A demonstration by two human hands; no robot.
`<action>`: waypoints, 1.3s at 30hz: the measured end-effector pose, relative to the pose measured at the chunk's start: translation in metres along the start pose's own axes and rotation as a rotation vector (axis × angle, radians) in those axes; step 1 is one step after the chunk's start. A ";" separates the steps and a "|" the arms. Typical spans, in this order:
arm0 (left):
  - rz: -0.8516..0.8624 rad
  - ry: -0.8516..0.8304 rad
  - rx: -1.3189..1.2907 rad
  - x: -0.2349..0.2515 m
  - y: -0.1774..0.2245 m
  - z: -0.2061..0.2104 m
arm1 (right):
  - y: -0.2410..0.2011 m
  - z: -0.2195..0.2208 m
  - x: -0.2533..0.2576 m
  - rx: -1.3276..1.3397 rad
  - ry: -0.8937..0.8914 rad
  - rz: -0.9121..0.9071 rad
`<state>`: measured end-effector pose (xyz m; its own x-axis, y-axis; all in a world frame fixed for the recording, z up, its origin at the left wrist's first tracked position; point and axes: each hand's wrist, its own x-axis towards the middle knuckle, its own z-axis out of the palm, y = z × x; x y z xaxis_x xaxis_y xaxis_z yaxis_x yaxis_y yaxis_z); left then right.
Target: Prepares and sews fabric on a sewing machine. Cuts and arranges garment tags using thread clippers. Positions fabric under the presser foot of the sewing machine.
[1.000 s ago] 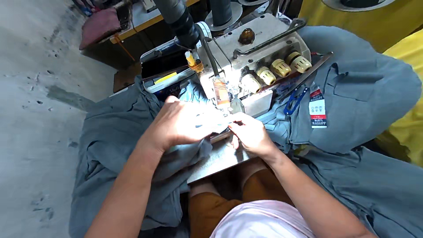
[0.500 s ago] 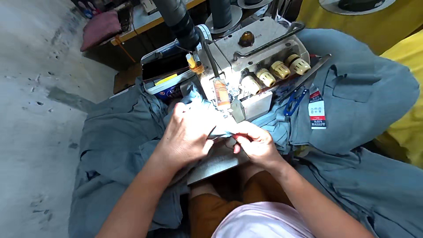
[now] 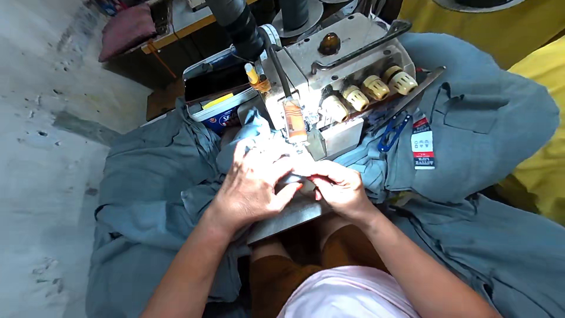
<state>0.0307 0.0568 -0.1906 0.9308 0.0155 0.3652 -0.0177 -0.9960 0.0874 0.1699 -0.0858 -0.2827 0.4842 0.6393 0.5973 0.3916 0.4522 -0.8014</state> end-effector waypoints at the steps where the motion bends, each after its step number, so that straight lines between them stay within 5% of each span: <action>1: -0.030 -0.038 -0.005 -0.001 -0.003 0.001 | 0.001 0.000 0.000 -0.020 0.003 0.004; 5: -0.130 -0.174 0.008 -0.001 -0.007 0.003 | 0.008 0.003 0.007 -0.143 0.039 -0.009; 14: -0.414 -0.037 0.216 -0.012 0.010 0.032 | 0.004 -0.018 -0.007 -0.391 0.317 -0.043; 18: -0.532 0.107 0.211 -0.029 0.037 0.038 | 0.012 -0.069 0.007 -0.575 0.564 0.147; 23: -0.638 0.230 0.263 -0.046 0.077 0.052 | 0.026 -0.100 0.034 -0.441 0.643 0.503; 29: -0.661 0.361 0.342 -0.048 0.083 0.073 | 0.022 -0.114 0.045 -0.472 0.545 0.583; 34: -0.646 0.416 0.313 -0.051 0.079 0.080 | -0.025 -0.108 0.026 -0.432 0.500 0.659; 39: -0.618 0.465 0.301 -0.052 0.077 0.087 | -0.057 -0.044 0.003 -0.678 -0.076 0.382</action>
<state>0.0125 -0.0282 -0.2832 0.4931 0.5367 0.6847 0.6076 -0.7758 0.1705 0.1833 -0.1375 -0.2340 0.6362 0.7263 0.2602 0.6130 -0.2711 -0.7421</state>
